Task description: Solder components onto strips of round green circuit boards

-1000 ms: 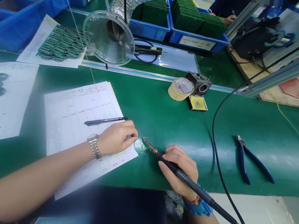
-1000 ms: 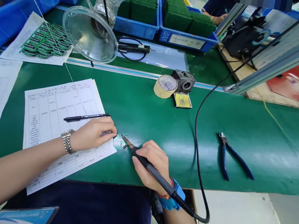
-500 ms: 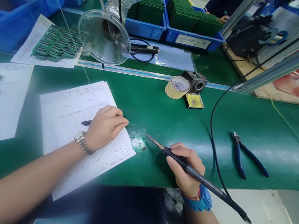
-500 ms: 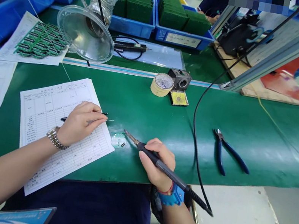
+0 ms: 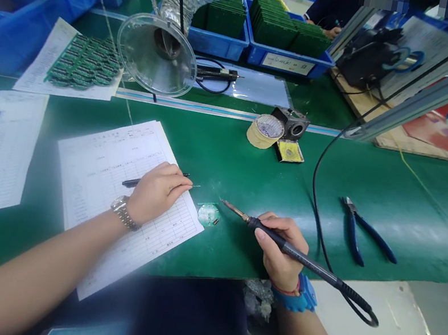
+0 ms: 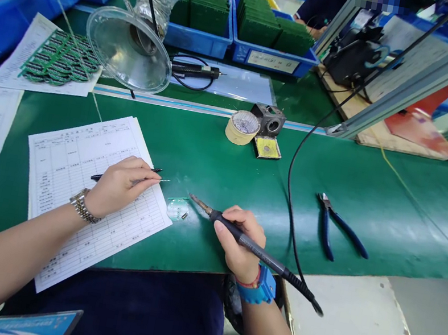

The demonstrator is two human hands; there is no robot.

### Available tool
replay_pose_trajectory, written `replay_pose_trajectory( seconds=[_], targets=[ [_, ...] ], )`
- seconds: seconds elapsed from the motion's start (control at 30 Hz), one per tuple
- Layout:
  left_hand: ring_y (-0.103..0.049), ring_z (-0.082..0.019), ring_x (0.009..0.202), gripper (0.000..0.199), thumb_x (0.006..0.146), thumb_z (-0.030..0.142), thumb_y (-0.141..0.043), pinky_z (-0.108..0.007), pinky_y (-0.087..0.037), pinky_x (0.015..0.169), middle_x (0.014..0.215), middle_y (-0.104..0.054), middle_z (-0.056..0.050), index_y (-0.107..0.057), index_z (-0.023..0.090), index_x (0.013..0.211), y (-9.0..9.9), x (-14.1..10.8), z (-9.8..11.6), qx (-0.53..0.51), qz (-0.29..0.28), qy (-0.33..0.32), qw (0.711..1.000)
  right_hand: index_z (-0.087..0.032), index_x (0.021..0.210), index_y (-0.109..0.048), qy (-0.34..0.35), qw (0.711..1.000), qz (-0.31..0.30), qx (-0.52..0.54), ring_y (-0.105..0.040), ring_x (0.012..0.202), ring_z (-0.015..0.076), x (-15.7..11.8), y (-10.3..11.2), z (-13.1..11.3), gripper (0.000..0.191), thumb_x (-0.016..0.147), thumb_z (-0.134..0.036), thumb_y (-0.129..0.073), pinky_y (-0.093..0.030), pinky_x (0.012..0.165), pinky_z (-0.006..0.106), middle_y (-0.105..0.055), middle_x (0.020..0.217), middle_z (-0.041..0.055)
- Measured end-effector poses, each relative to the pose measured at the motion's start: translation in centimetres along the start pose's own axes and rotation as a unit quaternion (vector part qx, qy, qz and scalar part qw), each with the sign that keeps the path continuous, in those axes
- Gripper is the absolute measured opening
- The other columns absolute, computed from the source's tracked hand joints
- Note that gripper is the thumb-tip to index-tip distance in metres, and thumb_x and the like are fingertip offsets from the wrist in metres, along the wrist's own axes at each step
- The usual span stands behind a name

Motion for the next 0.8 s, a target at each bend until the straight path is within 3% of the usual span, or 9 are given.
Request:
replay_pose_trajectory(
  seconds=[0.27, 0.47, 0.57, 0.67, 0.8],
  targets=[
    [-0.053, -0.014, 0.065, 0.015, 0.083, 0.025, -0.052, -0.028, -0.045, 0.059, 0.069, -0.061, -0.001, -0.060, 0.017, 0.073, -0.5, 0.0, 0.4, -0.013, -0.031, 0.019, 0.999, -0.020, 0.077, -0.055, -0.003, 1.000, -0.001, -0.012, -0.051, 0.061, 0.0166, -0.1, 0.1, 0.2, 0.008, 0.073, -0.020, -0.063, -0.043, 0.059, 0.034, -0.051, 0.062, 0.0002],
    [-0.050, -0.016, 0.065, 0.017, 0.081, 0.027, -0.055, -0.031, -0.042, 0.060, 0.062, -0.057, -0.002, -0.066, 0.020, 0.070, -0.1, -0.1, 0.9, 0.089, 0.034, -0.040, 0.995, -0.020, 0.077, -0.055, -0.010, 1.000, 0.005, -0.024, -0.051, 0.061, 0.0168, -0.1, 0.2, 0.3, 0.008, 0.074, -0.021, -0.063, -0.042, 0.059, 0.034, -0.052, 0.063, 0.0005],
    [-0.053, -0.015, 0.060, 0.018, 0.083, 0.026, -0.053, -0.031, -0.043, 0.061, 0.057, -0.060, 0.000, -0.065, 0.021, 0.071, -0.4, -0.1, 0.3, 0.098, 0.023, -0.025, 0.995, -0.020, 0.077, -0.056, -0.006, 1.000, 0.009, -0.025, -0.053, 0.063, 0.0171, -0.2, 0.1, 0.2, 0.007, 0.074, -0.021, -0.063, -0.043, 0.060, 0.034, -0.052, 0.064, 0.0002],
    [-0.058, -0.016, 0.067, 0.016, 0.084, 0.024, -0.050, -0.031, -0.046, 0.065, 0.071, -0.066, -0.002, -0.065, 0.018, 0.086, -0.6, 0.0, -0.6, 0.065, 0.020, 0.013, 0.998, -0.021, 0.078, -0.057, -0.006, 0.998, 0.029, -0.055, -0.054, 0.066, 0.0169, 0.0, 0.4, 0.0, 0.008, 0.074, -0.021, -0.063, -0.044, 0.061, 0.032, -0.055, 0.069, 0.0004],
    [-0.058, -0.020, 0.089, 0.034, 0.083, 0.028, -0.051, -0.036, -0.048, 0.077, 0.100, -0.064, -0.009, -0.052, 0.014, 0.114, -0.5, -0.1, 0.1, 0.042, -0.006, 0.019, 0.999, -0.020, 0.087, -0.059, -0.057, 0.988, 0.045, -0.138, -0.053, 0.058, 0.0138, 1.9, 1.7, 0.1, 0.015, 0.074, -0.025, -0.065, -0.044, 0.054, 0.028, -0.058, 0.073, 0.0009]
  ],
)
Point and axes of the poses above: each hand's wrist, its own x-axis towards the middle knuckle, its own y-axis out of the back of the hand, z = x × y, the point moved 5 cm from there along x, towards the middle knuckle
